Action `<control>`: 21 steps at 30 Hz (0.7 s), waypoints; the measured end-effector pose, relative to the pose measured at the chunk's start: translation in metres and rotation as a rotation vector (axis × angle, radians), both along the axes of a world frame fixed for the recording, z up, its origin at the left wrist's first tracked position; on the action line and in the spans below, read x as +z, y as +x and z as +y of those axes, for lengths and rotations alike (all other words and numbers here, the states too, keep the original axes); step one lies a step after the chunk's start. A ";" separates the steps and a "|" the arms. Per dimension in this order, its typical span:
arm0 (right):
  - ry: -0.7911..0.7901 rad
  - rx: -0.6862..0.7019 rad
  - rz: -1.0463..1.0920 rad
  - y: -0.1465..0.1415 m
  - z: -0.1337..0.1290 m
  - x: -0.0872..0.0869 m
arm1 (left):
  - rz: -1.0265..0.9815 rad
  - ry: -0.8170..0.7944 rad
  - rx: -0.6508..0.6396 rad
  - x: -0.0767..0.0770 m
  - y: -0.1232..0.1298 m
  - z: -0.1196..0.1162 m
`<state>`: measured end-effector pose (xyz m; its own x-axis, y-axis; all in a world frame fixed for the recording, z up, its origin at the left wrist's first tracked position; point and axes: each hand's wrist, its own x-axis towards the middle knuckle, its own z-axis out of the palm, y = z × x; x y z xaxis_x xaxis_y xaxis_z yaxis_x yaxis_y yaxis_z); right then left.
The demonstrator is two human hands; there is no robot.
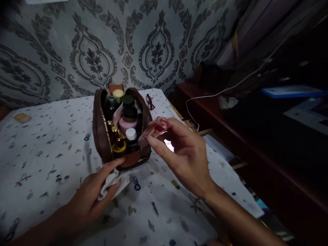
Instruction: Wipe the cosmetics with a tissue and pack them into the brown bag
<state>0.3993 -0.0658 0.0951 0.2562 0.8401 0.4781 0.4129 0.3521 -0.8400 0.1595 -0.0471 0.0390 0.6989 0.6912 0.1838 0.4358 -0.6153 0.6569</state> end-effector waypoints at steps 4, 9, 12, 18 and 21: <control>-0.015 0.057 -0.037 -0.003 0.009 -0.002 | 0.019 0.097 0.003 -0.014 -0.006 -0.003; -0.012 0.181 0.010 -0.008 0.018 -0.009 | 0.061 0.190 -0.056 -0.015 -0.009 0.002; -0.030 0.203 0.006 -0.006 0.021 -0.009 | 0.051 0.289 -0.055 -0.012 -0.006 0.008; -0.026 0.225 -0.079 0.000 0.020 -0.006 | 0.212 0.751 -0.018 -0.005 -0.004 0.018; 0.005 0.254 -0.098 0.000 0.019 -0.006 | 0.269 0.822 0.006 -0.003 -0.006 0.018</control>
<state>0.3995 -0.0467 0.0894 -0.0106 0.8691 0.4946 0.3902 0.4590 -0.7982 0.1535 -0.0293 0.0355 0.7870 0.4156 0.4560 0.5177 -0.8469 -0.1214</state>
